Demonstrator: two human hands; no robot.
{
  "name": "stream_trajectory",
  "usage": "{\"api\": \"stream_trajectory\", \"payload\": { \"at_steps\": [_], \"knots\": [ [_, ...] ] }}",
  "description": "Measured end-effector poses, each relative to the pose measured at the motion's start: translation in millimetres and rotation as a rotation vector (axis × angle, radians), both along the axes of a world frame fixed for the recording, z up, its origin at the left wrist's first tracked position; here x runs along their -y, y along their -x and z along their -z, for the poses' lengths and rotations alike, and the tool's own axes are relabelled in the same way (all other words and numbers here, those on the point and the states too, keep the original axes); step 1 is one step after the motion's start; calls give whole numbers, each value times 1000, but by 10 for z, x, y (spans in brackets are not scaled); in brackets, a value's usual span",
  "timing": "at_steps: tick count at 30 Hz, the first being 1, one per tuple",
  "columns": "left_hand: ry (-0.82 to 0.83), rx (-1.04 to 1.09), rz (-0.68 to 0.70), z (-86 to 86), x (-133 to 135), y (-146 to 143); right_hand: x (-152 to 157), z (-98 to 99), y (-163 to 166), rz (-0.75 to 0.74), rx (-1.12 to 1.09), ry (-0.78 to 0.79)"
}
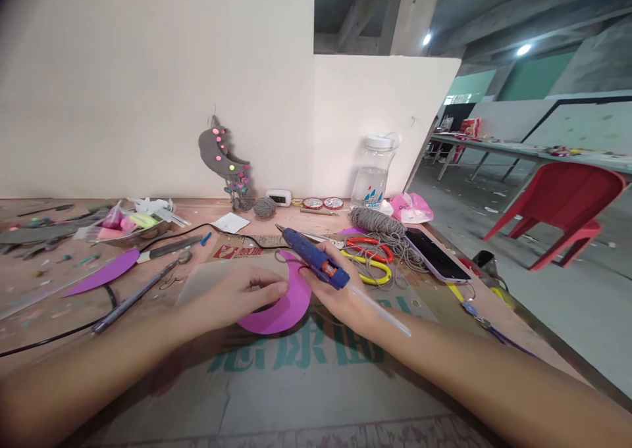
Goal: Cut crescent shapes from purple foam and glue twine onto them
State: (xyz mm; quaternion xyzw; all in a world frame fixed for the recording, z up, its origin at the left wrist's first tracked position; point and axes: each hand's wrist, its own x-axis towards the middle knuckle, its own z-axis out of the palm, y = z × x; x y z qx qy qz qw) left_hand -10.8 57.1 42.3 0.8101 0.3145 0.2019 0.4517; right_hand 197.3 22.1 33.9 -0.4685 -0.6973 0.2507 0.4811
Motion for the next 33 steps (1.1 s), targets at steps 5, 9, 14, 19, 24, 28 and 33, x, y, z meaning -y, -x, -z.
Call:
{"api": "stream_trajectory", "payload": {
  "at_steps": [5,9,14,19,24,28,33],
  "knots": [
    [208,152,-58,132,-99,-24,-11,18,16,-37,-19,20],
    [264,187,-33,237,-137,-34,-24,41,34,-40,-19,46],
    [209,194,-130,227,-110,-33,-12,10,54,-73,0,72],
    [66,122,-198,210,-102,-15,-73,-84,-35,-36,-9,-28],
    [-104,-30,-180,176,-142,33,-94,-106,-304,-2,122,14],
    [-175,-102,-129,224,-185,37,-43,-27,-439,-84,224,55],
    [-207,-109,-97,255,-190,24,-19,-17,-340,-100,228,69]
  ]
}}
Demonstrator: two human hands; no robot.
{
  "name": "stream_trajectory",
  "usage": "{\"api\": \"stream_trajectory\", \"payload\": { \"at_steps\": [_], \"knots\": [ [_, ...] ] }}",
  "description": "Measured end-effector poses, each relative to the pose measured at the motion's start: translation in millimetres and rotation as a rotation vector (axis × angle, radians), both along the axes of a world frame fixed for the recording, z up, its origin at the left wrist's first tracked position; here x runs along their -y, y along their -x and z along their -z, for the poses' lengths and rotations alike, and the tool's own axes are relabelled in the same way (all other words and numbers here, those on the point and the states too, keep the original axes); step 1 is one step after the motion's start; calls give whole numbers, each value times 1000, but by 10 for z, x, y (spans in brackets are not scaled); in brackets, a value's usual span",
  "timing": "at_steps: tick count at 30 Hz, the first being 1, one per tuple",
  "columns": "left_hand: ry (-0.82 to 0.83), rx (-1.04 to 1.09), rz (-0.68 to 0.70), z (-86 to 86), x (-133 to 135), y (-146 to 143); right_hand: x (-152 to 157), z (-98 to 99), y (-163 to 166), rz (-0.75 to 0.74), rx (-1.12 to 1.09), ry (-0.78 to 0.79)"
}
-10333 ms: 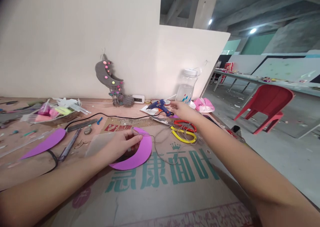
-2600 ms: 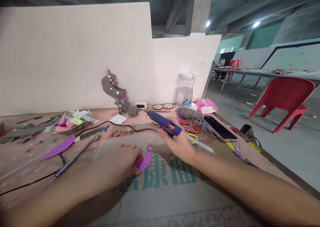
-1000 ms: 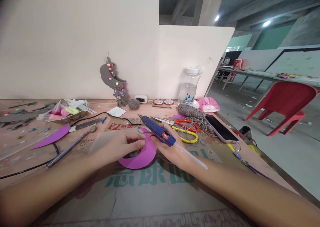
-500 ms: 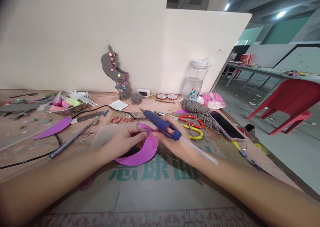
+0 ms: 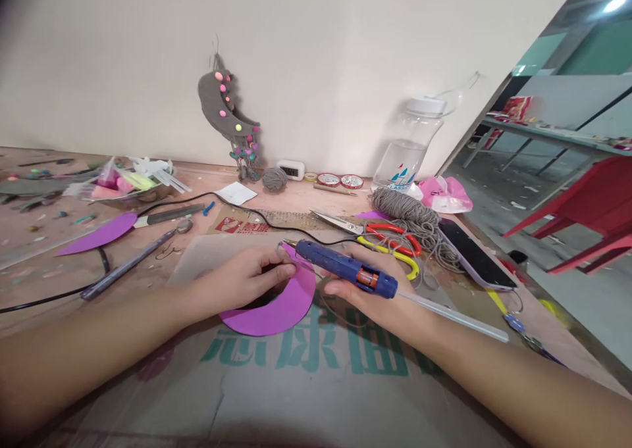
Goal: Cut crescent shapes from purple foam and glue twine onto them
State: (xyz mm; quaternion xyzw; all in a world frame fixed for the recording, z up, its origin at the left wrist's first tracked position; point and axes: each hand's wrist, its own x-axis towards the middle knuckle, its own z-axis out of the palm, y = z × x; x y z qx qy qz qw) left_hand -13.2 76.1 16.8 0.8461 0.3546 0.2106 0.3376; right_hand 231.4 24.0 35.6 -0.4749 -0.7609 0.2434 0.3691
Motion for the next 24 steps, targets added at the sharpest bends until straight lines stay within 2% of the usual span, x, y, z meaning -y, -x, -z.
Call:
{"api": "stream_trajectory", "payload": {
  "at_steps": [5,15,24],
  "knots": [
    [-52,-9,5,-18,16,0,-15,-2,43,69,22,-17],
    [-90,-16,12,51,-9,1,-28,69,-8,67,44,-34],
    [-103,13,27,28,14,10,-43,62,24,71,67,-78]
  ]
}}
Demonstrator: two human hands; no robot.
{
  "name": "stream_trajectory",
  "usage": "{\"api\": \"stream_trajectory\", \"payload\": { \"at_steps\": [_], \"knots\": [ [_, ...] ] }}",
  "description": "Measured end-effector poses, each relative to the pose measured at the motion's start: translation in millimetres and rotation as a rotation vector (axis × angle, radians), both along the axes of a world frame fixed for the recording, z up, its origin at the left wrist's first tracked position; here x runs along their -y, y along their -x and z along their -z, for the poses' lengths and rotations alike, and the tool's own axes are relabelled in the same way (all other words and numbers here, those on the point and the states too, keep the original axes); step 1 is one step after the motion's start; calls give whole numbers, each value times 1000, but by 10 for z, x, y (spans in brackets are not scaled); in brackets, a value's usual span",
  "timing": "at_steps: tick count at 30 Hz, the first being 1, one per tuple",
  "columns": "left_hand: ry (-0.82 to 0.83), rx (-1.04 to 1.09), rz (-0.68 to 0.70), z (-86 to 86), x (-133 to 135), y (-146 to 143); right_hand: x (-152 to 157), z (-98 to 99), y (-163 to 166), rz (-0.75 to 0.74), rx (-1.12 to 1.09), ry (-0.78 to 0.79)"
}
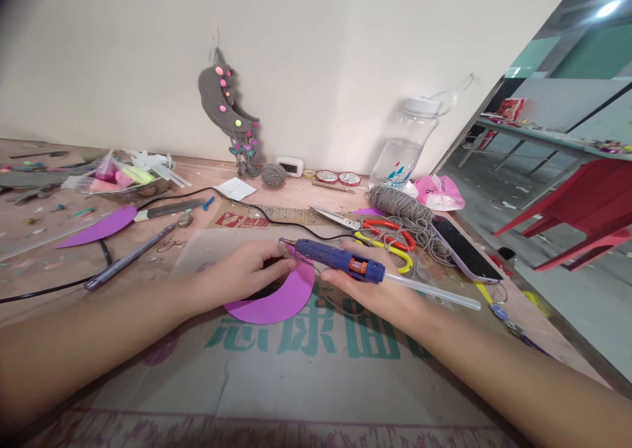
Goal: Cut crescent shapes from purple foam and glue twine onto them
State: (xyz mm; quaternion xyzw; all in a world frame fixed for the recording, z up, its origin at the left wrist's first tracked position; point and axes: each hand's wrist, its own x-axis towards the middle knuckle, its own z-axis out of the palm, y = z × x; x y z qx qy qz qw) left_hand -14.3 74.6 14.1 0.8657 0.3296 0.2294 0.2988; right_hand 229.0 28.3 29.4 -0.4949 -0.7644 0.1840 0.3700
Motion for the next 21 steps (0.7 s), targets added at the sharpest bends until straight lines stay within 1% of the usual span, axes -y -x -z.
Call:
{"api": "stream_trajectory", "payload": {
  "at_steps": [4,8,12,18,21],
  "knots": [
    [-9,-20,-5,1,-5,-4,6,2,2,24,49,-42],
    [-15,-12,0,6,-15,-5,26,0,6,62,90,-23],
    [-19,-20,-9,15,-10,-1,30,17,0,62,99,-26],
    [-27,-23,-11,-9,4,-5,30,37,3,49,60,55],
    [-27,-12,-3,-24,-2,-15,31,38,12,59,47,61]
  ]
}}
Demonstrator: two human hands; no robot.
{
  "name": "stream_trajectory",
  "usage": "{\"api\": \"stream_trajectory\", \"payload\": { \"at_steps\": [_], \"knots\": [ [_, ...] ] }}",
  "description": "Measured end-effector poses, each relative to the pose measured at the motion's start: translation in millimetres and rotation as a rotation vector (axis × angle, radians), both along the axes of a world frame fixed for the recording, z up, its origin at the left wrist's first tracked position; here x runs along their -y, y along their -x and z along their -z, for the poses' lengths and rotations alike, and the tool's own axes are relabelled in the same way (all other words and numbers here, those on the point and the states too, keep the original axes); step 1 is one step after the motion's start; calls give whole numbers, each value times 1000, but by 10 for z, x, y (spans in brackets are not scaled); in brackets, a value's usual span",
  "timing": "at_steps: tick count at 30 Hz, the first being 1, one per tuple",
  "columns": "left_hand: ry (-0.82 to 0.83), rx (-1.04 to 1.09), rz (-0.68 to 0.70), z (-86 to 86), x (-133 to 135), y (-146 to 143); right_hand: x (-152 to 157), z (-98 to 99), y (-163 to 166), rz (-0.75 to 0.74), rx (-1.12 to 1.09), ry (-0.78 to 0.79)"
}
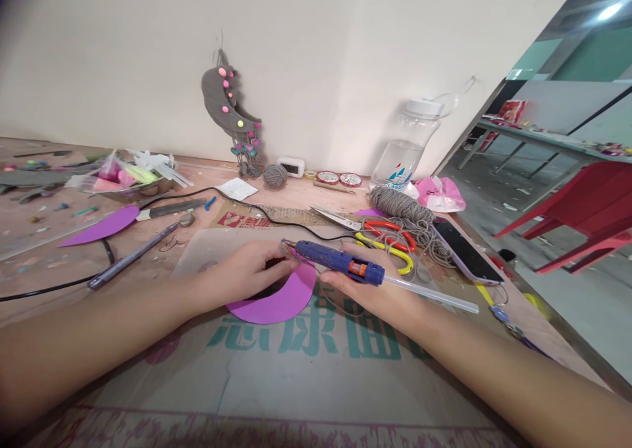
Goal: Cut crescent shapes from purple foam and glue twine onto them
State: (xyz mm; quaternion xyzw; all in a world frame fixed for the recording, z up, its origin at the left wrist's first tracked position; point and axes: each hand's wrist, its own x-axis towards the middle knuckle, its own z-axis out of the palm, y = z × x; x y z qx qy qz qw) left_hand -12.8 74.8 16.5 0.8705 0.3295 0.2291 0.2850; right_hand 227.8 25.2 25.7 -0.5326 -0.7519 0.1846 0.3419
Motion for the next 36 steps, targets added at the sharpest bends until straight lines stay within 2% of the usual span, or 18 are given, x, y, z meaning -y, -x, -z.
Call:
{"api": "stream_trajectory", "payload": {
  "at_steps": [10,29,36],
  "knots": [
    [-10,-1,-2,4,2,-2,15,-61,44,11,4,19],
    [-15,8,16,57,-21,8,-6,-2,1,69,50,-79],
    [-27,-23,24,49,-21,16,-2,9,-6,80,45,-54]
  ]
}}
